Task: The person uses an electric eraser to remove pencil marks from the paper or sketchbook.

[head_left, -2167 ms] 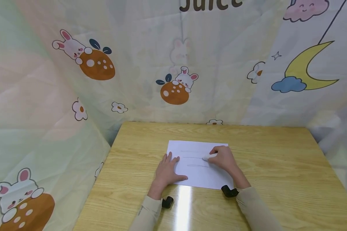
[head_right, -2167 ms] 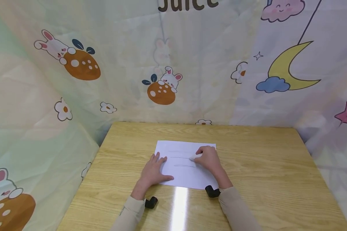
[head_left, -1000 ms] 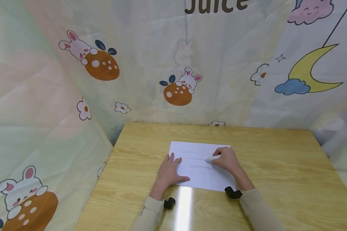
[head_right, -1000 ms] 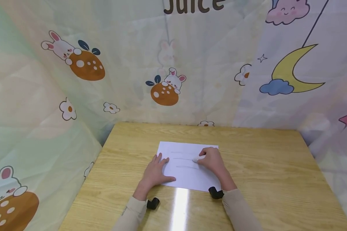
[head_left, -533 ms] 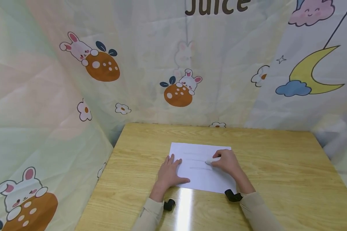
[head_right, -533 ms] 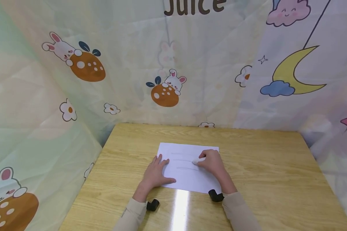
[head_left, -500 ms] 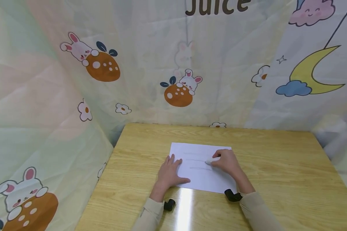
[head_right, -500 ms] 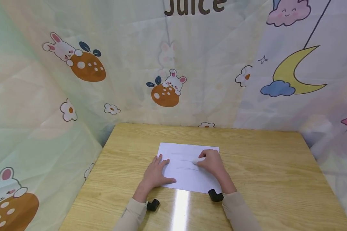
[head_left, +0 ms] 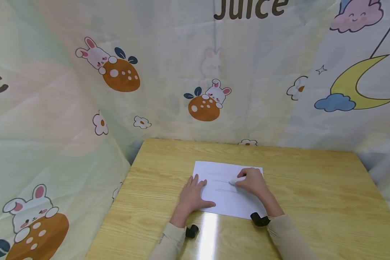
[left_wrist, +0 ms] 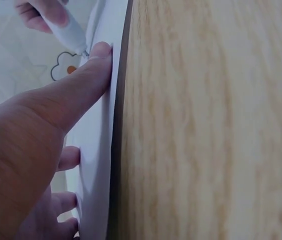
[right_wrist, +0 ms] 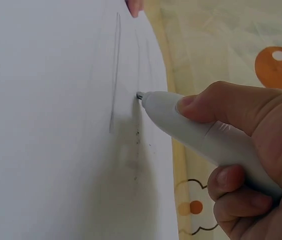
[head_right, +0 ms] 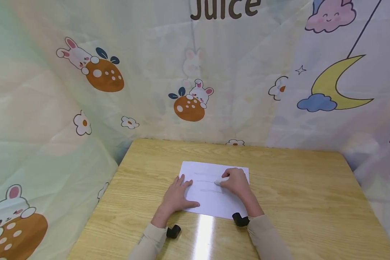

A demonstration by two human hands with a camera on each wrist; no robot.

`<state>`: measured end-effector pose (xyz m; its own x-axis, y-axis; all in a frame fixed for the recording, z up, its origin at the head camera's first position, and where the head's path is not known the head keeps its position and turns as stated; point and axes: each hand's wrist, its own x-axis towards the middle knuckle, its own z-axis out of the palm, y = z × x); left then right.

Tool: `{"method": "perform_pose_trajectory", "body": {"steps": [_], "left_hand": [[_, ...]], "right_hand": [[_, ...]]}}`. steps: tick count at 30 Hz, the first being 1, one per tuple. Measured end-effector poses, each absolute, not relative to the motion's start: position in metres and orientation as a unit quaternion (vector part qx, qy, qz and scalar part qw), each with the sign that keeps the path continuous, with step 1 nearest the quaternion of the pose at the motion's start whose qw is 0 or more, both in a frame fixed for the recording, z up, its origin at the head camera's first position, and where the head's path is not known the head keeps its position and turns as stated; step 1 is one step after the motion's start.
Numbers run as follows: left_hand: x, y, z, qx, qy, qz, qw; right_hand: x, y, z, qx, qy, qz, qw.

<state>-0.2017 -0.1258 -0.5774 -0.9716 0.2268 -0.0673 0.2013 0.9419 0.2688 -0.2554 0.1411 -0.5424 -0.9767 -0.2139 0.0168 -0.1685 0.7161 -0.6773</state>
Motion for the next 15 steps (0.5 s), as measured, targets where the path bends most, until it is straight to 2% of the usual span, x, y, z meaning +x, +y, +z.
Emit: {"method": "perform_pose_trajectory", "body": {"steps": [5,12,15], "left_hand": [[-0.2002,-0.1242,-0.5787,0.107,0.984,0.134,0.056],[-0.2005,-0.1239,-0.5783,0.107,0.985,0.127,0.05],[-0.2016,-0.1237,-0.5769,0.11,0.985,0.126,0.049]], "right_hand": [[-0.2536,0.1426,-0.5429,-0.078,0.933,-0.348,0.042],[-0.2603,0.1369,-0.5432,-0.115,0.927,-0.356,0.033],[-0.2593,0.1383,-0.5421,-0.097,0.93,-0.353,0.038]]}}
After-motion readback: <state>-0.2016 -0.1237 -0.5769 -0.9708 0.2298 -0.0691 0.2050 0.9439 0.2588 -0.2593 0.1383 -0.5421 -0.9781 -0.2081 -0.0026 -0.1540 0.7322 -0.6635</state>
